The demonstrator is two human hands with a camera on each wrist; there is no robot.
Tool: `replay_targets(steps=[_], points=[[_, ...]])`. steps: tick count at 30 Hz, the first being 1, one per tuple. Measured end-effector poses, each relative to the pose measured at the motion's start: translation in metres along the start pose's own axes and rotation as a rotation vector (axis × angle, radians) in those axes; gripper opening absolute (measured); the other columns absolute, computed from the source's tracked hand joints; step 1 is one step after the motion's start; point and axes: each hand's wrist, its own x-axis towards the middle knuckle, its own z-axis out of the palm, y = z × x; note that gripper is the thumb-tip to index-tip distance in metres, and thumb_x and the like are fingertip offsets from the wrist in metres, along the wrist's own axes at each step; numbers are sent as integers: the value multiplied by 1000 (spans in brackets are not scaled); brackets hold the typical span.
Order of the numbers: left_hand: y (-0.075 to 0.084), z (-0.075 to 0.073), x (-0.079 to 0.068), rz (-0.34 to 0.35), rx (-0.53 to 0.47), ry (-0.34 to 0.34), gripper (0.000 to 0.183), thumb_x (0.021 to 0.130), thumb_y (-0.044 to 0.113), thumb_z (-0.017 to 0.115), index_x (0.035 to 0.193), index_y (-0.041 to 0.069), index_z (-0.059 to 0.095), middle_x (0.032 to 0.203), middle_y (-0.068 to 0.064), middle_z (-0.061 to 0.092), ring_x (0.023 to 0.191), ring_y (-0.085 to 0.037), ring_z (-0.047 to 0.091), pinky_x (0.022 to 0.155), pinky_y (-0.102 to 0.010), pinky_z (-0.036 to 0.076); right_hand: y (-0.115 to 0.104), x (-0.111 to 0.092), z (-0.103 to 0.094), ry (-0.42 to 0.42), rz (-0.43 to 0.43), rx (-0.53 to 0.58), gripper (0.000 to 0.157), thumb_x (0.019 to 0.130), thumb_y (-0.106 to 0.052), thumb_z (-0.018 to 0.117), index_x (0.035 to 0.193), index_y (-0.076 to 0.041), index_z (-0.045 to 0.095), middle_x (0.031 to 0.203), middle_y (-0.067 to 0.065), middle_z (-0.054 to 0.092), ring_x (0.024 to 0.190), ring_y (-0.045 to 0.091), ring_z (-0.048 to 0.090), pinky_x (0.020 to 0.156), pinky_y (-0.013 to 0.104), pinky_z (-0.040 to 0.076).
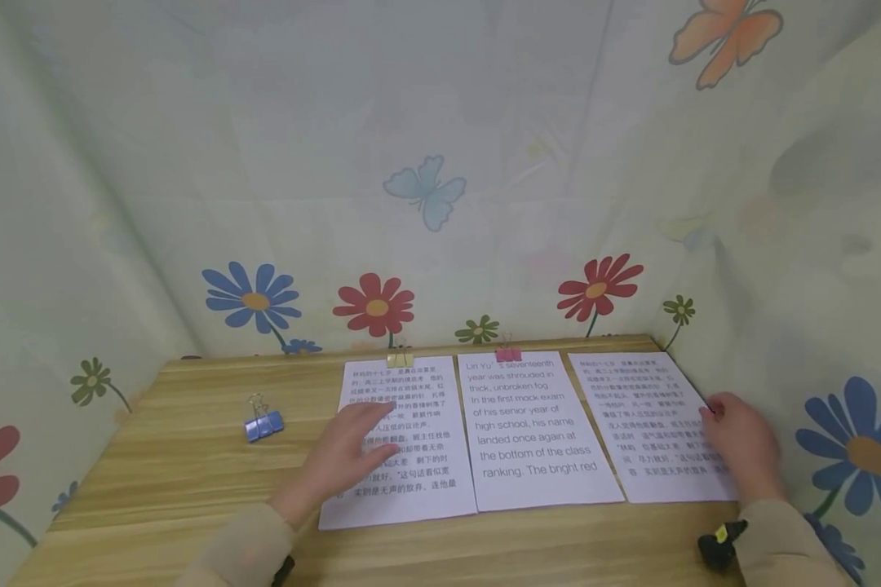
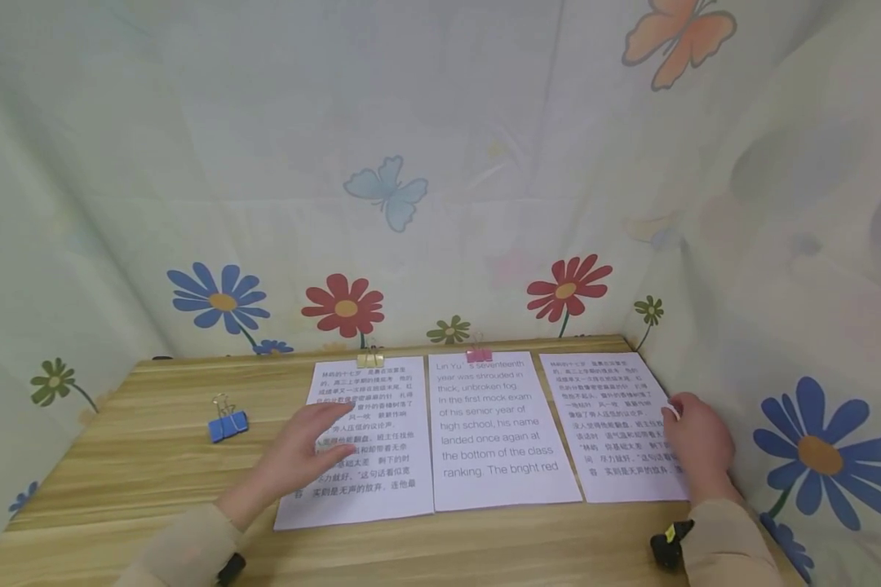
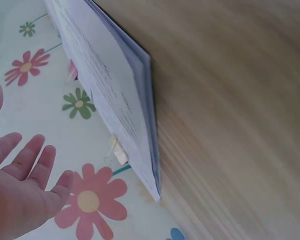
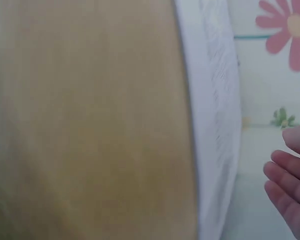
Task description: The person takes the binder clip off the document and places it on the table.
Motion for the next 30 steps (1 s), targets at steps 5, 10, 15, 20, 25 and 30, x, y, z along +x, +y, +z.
replay_targets(steps=[5,10,15,20,25,30], points=[[12,4,5,10,26,4,64,85,34,79,140,12,56,135,-7,60,127,-28,51,107,-48,41,-20,-2,4,22,-78,46,40,99,-16,58,129,11,50,122,33,55,107,46,54,89,57,47],[23,11,8,22,34,13,63,86,35,78,140,12,56,133,-6,62,125,-29,53,107,-52,37,-28,-3,12,28,-200,49,37,97,-19,61,121,9,55,113,30,61,101,45,58,83,56,48],[29,21,10,73,49,37,62,85,33,79,138,9,58,131,-8,63,123,-31,55,105,-54,39,-39,-6,24,-10,-277,62,39,96,-25,63,119,6,57,108,28,64,97,43,61,79,54,49],[33,29,13,92,58,40,64,84,35,79,139,10,57,132,-7,63,123,-31,55,104,-55,38,-56,-11,38,-110,-280,108,45,96,-29,64,123,5,55,110,27,63,98,39,60,81,51,50],[37,35,17,101,55,30,65,85,40,78,140,12,56,133,-7,62,124,-29,54,105,-54,38,-72,-15,49,-181,-270,120,51,95,-33,66,127,5,53,112,25,62,97,36,60,82,49,51],[44,37,22,90,35,10,65,87,41,76,141,13,55,135,-6,60,125,-28,53,106,-52,37,-89,-19,59,-230,-240,122,54,93,-32,68,130,4,52,115,24,61,102,37,59,84,48,51]])
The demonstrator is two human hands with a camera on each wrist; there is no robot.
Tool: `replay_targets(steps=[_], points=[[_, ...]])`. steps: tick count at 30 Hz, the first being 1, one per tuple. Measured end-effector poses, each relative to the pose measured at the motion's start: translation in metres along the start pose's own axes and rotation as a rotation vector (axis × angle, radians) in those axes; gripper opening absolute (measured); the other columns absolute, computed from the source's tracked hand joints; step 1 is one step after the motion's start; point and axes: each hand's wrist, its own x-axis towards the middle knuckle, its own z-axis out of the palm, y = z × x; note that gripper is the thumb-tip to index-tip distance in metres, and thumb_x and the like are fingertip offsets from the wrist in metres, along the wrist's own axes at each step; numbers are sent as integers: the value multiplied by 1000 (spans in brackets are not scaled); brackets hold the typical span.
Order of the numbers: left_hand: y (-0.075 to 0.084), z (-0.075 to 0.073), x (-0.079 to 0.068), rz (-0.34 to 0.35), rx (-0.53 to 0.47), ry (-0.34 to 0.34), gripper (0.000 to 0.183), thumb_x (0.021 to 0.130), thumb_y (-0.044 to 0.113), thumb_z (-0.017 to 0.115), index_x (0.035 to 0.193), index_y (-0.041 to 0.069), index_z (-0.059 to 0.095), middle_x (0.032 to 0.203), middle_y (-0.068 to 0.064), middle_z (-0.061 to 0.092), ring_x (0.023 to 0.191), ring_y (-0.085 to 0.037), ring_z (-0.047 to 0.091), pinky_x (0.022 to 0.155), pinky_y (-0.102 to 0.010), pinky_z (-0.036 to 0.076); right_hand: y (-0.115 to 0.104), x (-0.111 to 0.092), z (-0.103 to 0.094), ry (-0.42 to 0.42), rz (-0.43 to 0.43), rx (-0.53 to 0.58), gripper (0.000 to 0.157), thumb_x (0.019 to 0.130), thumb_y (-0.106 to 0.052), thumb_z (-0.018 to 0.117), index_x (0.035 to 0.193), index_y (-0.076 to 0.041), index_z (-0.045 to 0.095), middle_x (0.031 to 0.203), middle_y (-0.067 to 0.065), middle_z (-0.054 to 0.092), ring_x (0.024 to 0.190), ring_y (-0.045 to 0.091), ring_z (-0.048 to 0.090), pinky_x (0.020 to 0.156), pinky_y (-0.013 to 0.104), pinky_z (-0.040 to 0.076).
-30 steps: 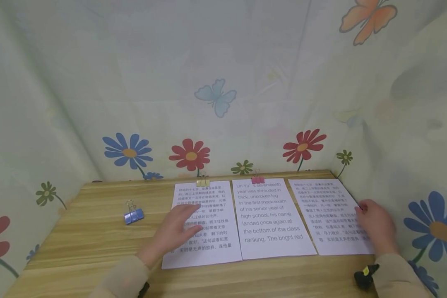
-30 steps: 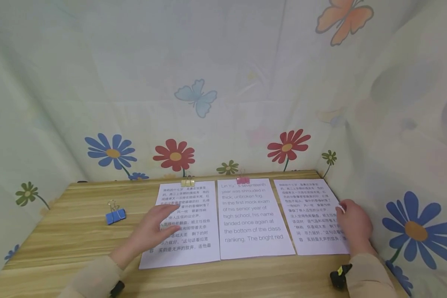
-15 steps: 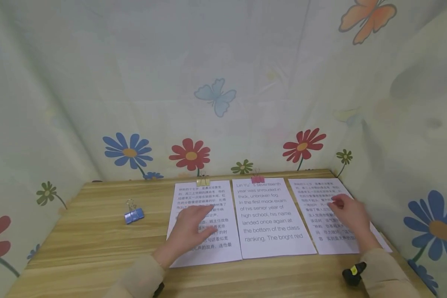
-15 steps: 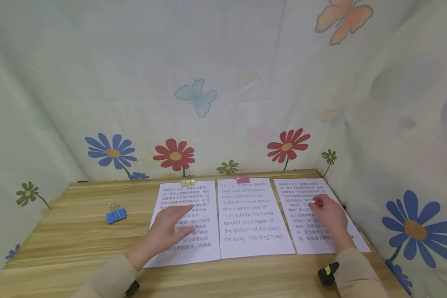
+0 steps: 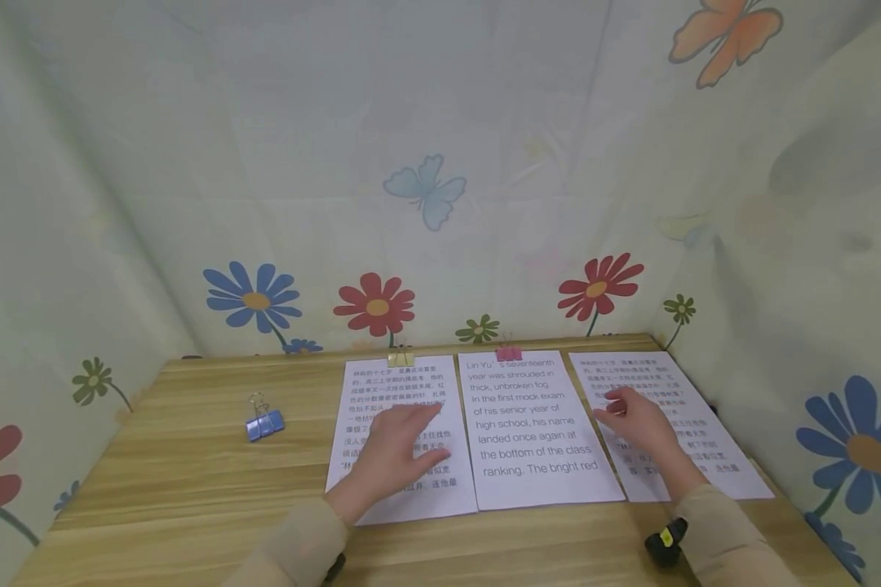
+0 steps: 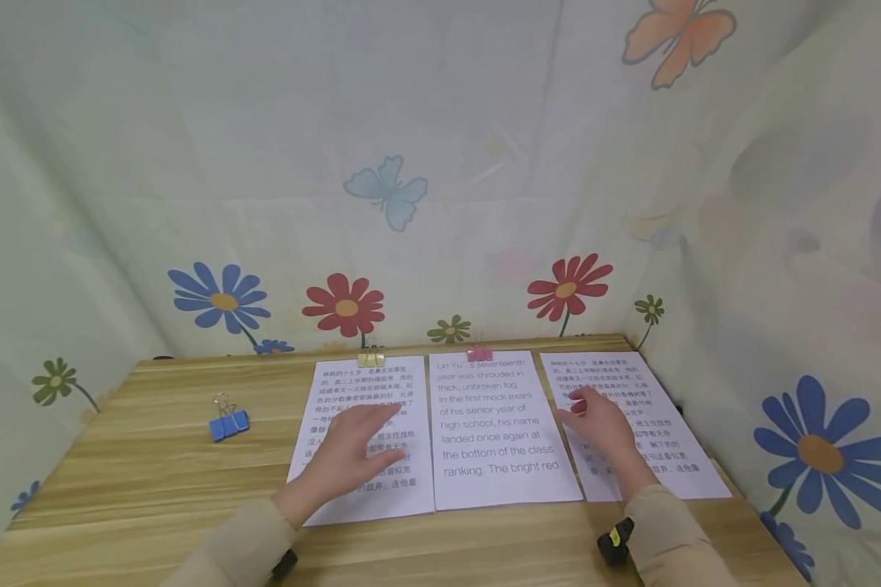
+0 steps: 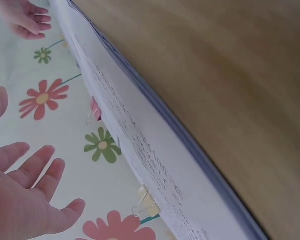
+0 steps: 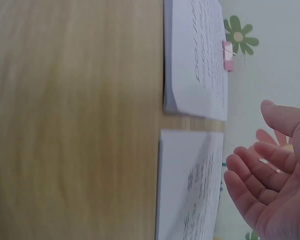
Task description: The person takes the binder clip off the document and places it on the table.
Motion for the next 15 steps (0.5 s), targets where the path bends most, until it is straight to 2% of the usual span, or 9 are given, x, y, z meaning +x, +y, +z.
replay_targets(steps=[7,15], points=[[7,6,10,-39,-10,-29,69,87,45,74,145,16,51,136,-5,59,128,-26,50,109,-51,34,-20,1,9,-57,47,16,65,90,-37,72,133,5,49,116,25,60,98,36,60,81,47,51],[17,11,21,-30,-14,-24,70,88,45,74,146,16,48,139,-6,57,129,-27,49,109,-52,34,-32,6,22,-79,71,-18,72,86,-40,76,135,6,47,111,22,61,90,30,57,78,43,50]])
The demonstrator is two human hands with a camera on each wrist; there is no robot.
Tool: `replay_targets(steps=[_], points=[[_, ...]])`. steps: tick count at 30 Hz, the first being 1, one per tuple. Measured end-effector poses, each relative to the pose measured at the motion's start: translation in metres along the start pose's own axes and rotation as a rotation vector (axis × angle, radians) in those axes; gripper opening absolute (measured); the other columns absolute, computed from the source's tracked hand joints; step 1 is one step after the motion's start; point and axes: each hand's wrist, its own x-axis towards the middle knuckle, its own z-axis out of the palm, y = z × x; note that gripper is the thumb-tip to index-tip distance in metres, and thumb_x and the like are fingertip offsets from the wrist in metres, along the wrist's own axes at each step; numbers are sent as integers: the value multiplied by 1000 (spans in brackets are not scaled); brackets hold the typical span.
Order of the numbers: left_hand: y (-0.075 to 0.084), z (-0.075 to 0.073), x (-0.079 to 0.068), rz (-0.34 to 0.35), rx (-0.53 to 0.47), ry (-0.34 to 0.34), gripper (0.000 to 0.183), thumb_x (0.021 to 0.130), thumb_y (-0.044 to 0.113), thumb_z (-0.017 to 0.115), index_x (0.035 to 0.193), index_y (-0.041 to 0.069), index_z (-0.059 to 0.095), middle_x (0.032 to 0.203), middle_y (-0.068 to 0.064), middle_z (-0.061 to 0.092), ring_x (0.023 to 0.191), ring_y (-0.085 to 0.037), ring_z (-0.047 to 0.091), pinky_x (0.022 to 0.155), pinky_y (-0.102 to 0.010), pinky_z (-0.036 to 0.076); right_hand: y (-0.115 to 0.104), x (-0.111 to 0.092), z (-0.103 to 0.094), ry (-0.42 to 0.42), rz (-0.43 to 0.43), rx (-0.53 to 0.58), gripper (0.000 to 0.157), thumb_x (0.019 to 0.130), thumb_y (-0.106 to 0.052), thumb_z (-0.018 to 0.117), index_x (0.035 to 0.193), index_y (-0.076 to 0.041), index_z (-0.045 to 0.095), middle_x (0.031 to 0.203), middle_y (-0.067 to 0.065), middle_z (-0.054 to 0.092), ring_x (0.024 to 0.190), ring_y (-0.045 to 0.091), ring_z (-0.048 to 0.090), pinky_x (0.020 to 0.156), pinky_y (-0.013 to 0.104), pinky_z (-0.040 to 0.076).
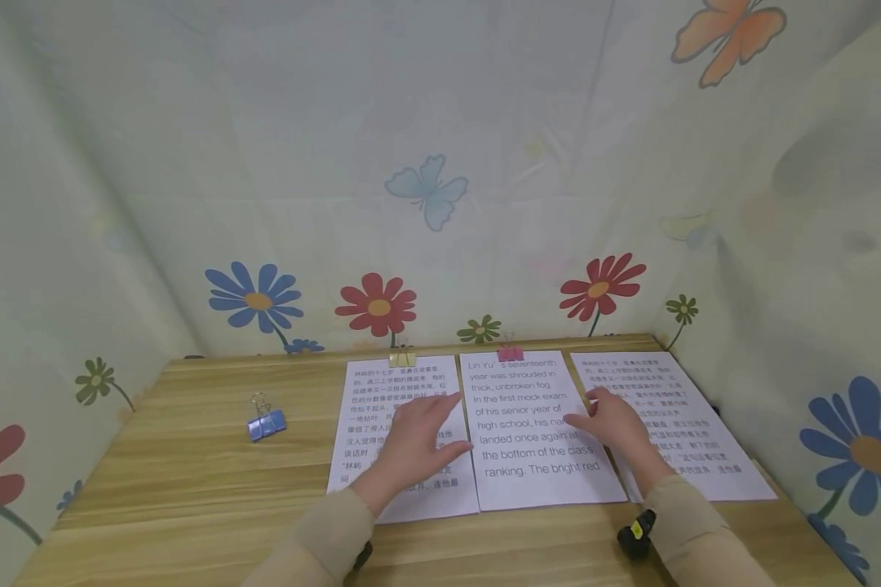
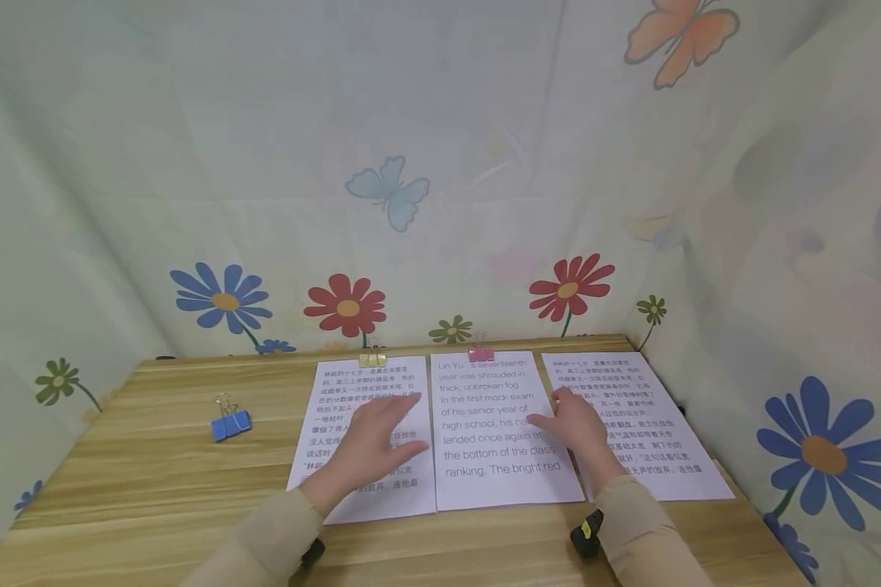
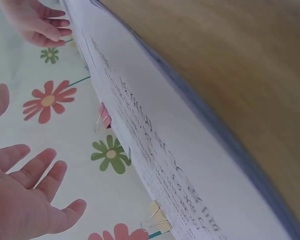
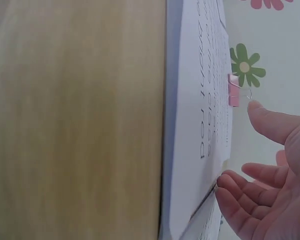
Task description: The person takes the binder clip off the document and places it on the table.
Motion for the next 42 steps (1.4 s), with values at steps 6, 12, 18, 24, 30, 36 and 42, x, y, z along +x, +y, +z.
replay_targets(steps=[6,12,18,24,30,36,42], points=[[4,3,8,2,-7,4,72,88,45,73,147,14,47,140,-7,56,130,-28,49,107,-53,35,-5,1,4,8,13,-54,75,85,-39,76,133,10,46,112,25,60,91,32,58,81,47,50],[5,6,13,-21,-2,-16,75,88,49,72,149,15,45,142,-7,54,131,-28,47,109,-53,34,-8,6,8,6,51,-45,80,84,-37,78,137,11,43,122,31,55,102,39,55,94,55,46],[6,8,16,-15,-2,-24,75,87,48,73,148,14,45,140,-8,55,130,-28,48,107,-53,36,-9,8,14,27,65,-51,77,78,-34,84,129,11,48,112,28,58,94,36,58,84,51,49],[9,7,17,-21,-14,-28,76,87,47,74,149,13,45,140,-8,55,131,-29,48,109,-54,35,-10,9,15,42,76,-92,71,77,-33,85,122,10,52,102,24,60,84,32,58,74,45,49],[8,7,18,-26,-23,-32,76,87,46,74,149,14,45,140,-8,55,131,-29,48,109,-53,34,-13,8,14,29,80,-121,61,77,-32,85,112,8,56,90,17,60,76,29,57,67,39,46],[7,8,20,-23,-24,-36,76,87,47,74,148,13,45,140,-7,55,131,-28,48,110,-53,34,-15,7,13,28,90,-117,50,78,-31,85,102,5,59,82,12,58,70,26,56,61,35,43],[7,9,20,-26,-37,-41,76,86,45,75,149,13,45,141,-7,55,131,-27,47,111,-52,33,-10,8,12,41,62,-67,58,79,-27,85,113,7,54,92,18,61,77,28,56,68,39,46]])
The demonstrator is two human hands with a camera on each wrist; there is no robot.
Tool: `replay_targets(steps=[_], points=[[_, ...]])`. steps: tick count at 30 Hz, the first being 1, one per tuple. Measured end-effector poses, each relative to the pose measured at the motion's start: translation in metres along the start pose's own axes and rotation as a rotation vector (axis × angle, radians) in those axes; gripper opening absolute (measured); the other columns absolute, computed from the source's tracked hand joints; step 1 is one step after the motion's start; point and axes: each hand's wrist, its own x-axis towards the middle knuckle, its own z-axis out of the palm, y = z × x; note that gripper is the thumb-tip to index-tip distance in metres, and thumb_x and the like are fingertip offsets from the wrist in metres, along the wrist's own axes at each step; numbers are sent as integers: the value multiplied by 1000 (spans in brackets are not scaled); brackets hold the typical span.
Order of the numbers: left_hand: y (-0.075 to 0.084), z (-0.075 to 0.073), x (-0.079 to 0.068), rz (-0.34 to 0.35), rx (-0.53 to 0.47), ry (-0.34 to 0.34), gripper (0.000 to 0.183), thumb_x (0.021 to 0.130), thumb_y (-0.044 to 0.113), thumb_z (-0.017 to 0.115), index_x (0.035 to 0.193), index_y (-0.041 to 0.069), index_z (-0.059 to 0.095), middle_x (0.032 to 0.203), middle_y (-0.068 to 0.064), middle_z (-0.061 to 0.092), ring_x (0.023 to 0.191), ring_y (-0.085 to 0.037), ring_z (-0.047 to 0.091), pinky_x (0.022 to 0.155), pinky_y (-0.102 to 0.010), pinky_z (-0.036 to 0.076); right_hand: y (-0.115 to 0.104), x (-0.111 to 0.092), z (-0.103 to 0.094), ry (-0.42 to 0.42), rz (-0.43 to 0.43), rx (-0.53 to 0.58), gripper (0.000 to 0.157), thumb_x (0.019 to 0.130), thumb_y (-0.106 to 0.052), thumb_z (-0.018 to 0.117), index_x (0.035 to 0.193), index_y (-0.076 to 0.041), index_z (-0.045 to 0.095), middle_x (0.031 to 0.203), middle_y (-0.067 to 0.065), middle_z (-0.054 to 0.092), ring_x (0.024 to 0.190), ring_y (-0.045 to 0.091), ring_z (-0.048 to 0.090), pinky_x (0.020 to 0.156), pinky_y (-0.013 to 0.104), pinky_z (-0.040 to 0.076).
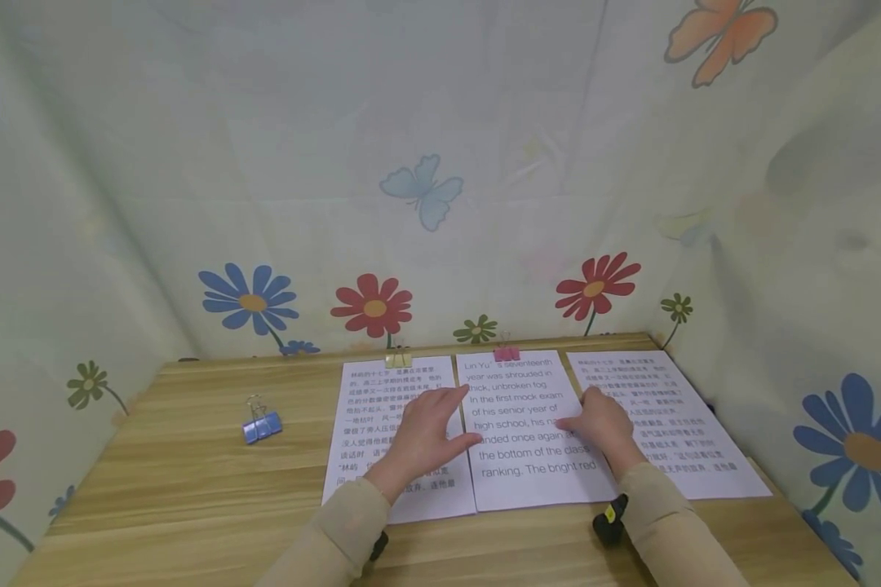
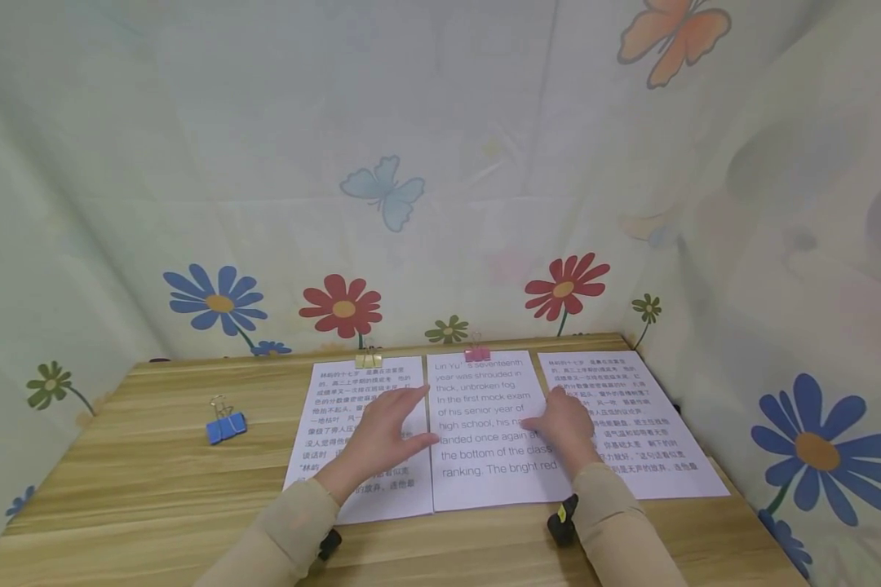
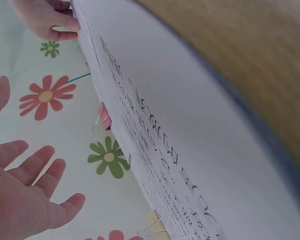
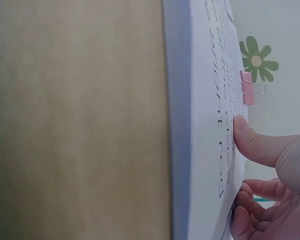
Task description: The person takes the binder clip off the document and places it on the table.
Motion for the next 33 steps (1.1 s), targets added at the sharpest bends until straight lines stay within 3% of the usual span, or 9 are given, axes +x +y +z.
replay_targets(steps=[18,27,33], points=[[1,0,1,-15,5,-2,76,86,43,77,149,14,45,141,-7,54,132,-27,47,111,-52,33,9,5,8,39,-36,89,63,86,-17,77,139,1,48,127,28,58,114,42,57,95,53,46],[-2,-1,1,3,5,8,76,86,44,76,148,12,46,140,-8,55,130,-28,48,110,-52,34,6,5,8,117,-50,186,43,96,-20,66,133,-2,53,103,15,64,82,24,60,73,37,49],[-2,-1,1,14,11,21,74,86,42,76,147,11,47,139,-9,56,129,-29,49,109,-52,36,1,-1,8,201,-69,281,38,97,-20,65,130,-3,56,103,15,64,85,25,61,73,35,50]])
